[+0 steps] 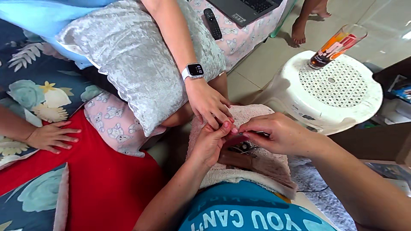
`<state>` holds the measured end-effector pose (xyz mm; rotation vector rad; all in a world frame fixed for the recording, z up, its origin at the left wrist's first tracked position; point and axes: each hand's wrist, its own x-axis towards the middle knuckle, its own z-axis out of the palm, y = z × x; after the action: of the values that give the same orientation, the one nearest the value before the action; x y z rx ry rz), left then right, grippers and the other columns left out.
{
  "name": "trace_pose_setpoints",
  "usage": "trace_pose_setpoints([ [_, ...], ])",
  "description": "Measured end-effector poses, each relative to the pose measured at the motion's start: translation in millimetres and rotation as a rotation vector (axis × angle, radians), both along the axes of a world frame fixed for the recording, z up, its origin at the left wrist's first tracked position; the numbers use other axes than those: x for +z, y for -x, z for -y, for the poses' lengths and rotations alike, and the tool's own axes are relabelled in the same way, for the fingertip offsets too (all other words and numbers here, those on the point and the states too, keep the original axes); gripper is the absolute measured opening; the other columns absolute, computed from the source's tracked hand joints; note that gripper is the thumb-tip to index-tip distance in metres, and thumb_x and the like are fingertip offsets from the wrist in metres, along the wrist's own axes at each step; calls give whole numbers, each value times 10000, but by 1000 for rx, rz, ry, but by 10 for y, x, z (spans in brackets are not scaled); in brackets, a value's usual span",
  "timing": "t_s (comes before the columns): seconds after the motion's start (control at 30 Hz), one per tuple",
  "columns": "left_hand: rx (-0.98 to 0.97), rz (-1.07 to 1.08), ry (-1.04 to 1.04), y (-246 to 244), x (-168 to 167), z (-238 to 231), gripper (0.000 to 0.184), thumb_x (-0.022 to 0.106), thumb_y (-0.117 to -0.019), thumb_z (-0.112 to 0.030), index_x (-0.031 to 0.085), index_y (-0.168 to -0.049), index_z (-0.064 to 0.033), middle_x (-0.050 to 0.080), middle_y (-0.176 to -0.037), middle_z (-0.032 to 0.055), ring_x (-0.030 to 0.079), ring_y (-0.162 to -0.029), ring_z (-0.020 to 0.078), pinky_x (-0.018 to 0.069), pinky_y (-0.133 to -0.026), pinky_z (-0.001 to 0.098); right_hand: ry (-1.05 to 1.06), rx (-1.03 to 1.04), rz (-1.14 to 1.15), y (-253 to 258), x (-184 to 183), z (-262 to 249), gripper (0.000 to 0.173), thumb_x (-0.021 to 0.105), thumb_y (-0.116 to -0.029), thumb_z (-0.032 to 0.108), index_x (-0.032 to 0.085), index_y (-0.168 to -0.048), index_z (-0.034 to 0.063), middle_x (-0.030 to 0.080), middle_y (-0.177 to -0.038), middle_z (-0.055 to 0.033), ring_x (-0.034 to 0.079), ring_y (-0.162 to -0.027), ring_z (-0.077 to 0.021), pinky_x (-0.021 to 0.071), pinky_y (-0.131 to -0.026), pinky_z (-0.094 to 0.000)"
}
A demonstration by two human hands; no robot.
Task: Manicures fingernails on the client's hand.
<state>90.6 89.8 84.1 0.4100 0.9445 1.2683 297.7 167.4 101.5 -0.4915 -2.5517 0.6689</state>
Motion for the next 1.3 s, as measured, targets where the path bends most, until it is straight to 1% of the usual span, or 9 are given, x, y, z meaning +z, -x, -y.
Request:
trace_pose_setpoints([
  [0.2, -100, 39, -14, 77, -30, 9, 136, 525, -1036, -18, 658, -1013, -9, 727, -902, 122, 719, -832, 186, 600, -831, 331, -178, 13, 238, -1, -373, -151, 179, 588, -974, 173, 752, -999, 107, 700, -896, -51, 688, -869, -232, 558, -752, -445],
  [0.33, -128, 60, -24, 106, -60, 17, 142, 512, -1041, -23, 652, -1015, -19, 726, -888, 118, 724, -823, 191, 605, -824, 336, -406, 52, 160, 114, -775, -104, 167, 542, -977, 61, 705, -960, 94, 683, -921, -63, 655, -930, -243, 488, -912, -450],
  [0.4, -129, 51, -25, 121, -71, 23, 141, 516, -1038, -20, 655, -1015, -20, 726, -884, 117, 724, -825, 191, 605, -836, 343, -431, 52, 149, 126, -891, -96, 185, 536, -992, 52, 713, -1000, 107, 700, -977, -59, 661, -988, -238, 508, -901, -435],
  [0.6, -131, 44, -59, 136, -143, 23, 135, 541, -1022, -13, 675, -1028, -31, 721, -870, 91, 710, -810, 158, 597, -826, 317, -415, -20, 154, 97, -808, -26, 209, 544, -972, 25, 736, -987, 106, 703, -1029, -56, 658, -1049, -224, 482, -1002, -443],
  [0.67, -155, 67, -84, 139, -182, 35, 130, 543, -1031, -56, 672, -1018, -57, 696, -856, 68, 682, -781, 128, 586, -794, 286, -426, -81, 135, 67, -731, 64, 220, 531, -980, 36, 742, -995, 97, 708, -1022, -54, 662, -1035, -229, 493, -951, -430],
  [0.83, -205, 106, -145, 135, -238, 48, 173, 488, -1067, -171, 644, -1020, -111, 665, -787, 31, 644, -700, 110, 557, -702, 266, -364, -145, 168, 19, -630, 357, 214, 515, -993, 44, 715, -1067, 55, 721, -906, -119, 714, -810, -307, 560, -590, -432],
  [0.97, -198, 36, -122, 139, -242, 42, 197, 463, -1081, -183, 636, -1036, -100, 640, -744, 12, 611, -636, 80, 544, -657, 242, -276, -169, 267, 72, -720, 458, 206, 556, -956, 8, 713, -1083, 45, 729, -1006, -134, 731, -889, -316, 596, -629, -446],
  [1.17, -127, 93, -119, 180, -262, 50, 127, 525, -1034, -93, 638, -1072, -48, 697, -913, 74, 693, -838, 153, 591, -846, 325, -247, -211, 297, 280, -818, 487, 179, 558, -960, -7, 707, -1045, 44, 674, -1036, -145, 697, -882, -322, 562, -564, -434],
  [1.3, -104, 96, -84, 219, -256, 26, 74, 601, -974, 8, 661, -1011, -16, 713, -871, 93, 713, -802, 161, 608, -829, 327, -312, -145, 248, 174, -786, 462, 239, 523, -995, 26, 718, -1114, 94, 696, -1073, -85, 680, -947, -283, 550, -615, -408],
])
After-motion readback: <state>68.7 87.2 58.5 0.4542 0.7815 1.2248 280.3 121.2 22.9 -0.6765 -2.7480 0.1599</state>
